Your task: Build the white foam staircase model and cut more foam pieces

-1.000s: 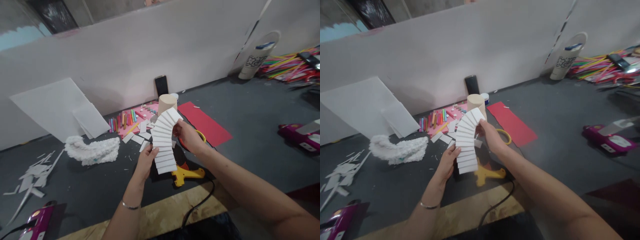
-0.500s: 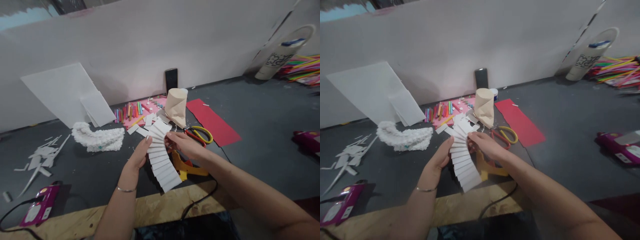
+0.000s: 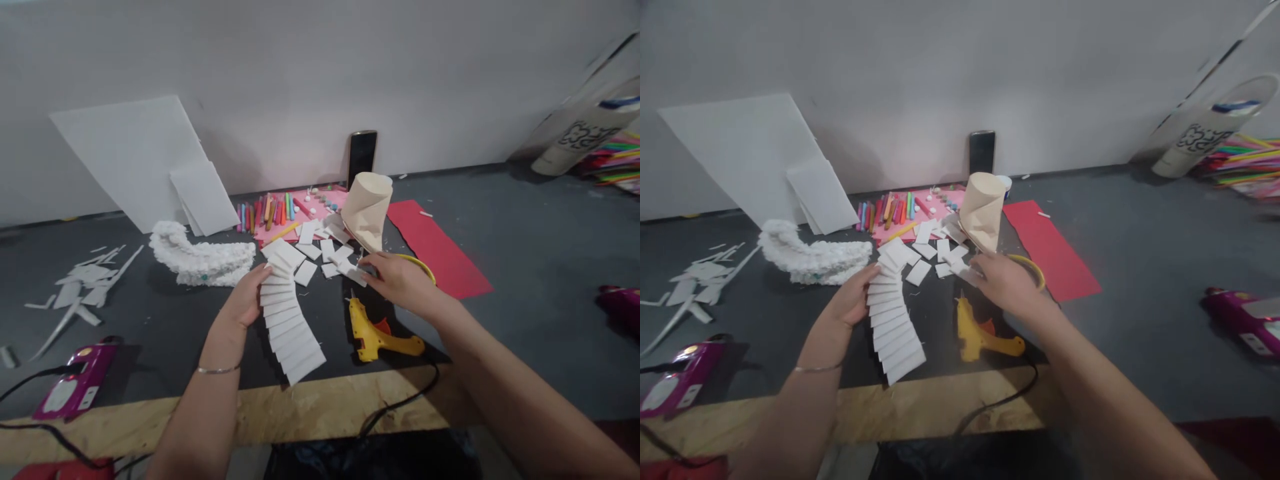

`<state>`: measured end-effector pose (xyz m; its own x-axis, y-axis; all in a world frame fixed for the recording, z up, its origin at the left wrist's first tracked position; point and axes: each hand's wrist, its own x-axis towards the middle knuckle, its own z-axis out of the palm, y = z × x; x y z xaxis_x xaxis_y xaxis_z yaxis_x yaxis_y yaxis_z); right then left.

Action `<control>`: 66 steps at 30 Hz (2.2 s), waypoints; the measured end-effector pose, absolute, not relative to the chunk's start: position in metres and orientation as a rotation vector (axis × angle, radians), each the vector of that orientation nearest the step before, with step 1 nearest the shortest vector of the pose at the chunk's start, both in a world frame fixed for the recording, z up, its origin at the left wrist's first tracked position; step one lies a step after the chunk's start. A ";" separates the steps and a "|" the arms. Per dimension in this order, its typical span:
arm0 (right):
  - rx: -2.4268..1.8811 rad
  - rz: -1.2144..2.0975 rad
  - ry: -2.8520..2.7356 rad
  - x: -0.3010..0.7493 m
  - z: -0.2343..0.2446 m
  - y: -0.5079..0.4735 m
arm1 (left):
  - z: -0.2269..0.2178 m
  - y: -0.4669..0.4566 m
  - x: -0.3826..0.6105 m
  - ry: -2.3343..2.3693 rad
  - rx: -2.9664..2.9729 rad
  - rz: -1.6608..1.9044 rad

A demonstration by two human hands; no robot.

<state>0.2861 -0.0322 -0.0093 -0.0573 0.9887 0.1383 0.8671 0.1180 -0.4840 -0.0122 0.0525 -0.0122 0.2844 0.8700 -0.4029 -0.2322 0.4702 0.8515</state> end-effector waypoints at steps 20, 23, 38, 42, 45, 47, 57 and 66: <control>-1.817 0.174 -2.201 0.285 -0.003 -0.071 | -0.011 0.041 -0.004 0.910 0.823 0.748; -1.702 0.407 -2.372 0.289 -0.004 -0.106 | -0.012 0.041 -0.004 0.920 0.826 0.735; -1.759 0.833 -1.898 0.273 -0.001 -0.133 | -0.014 0.038 -0.004 0.884 0.862 0.716; -1.423 1.274 -1.279 0.274 -0.003 -0.129 | -0.013 0.036 -0.002 0.888 0.864 0.723; -1.228 1.348 -1.094 0.269 0.000 -0.117 | -0.008 0.033 0.000 0.912 0.885 0.713; -1.278 1.291 -1.148 0.263 0.010 -0.107 | -0.005 0.030 0.001 0.916 0.904 0.700; -1.626 0.961 -1.676 0.227 0.060 -0.067 | 0.007 0.020 0.003 0.848 0.938 0.639; -1.751 0.889 -1.754 0.223 0.059 -0.059 | 0.010 0.019 0.003 0.787 0.958 0.640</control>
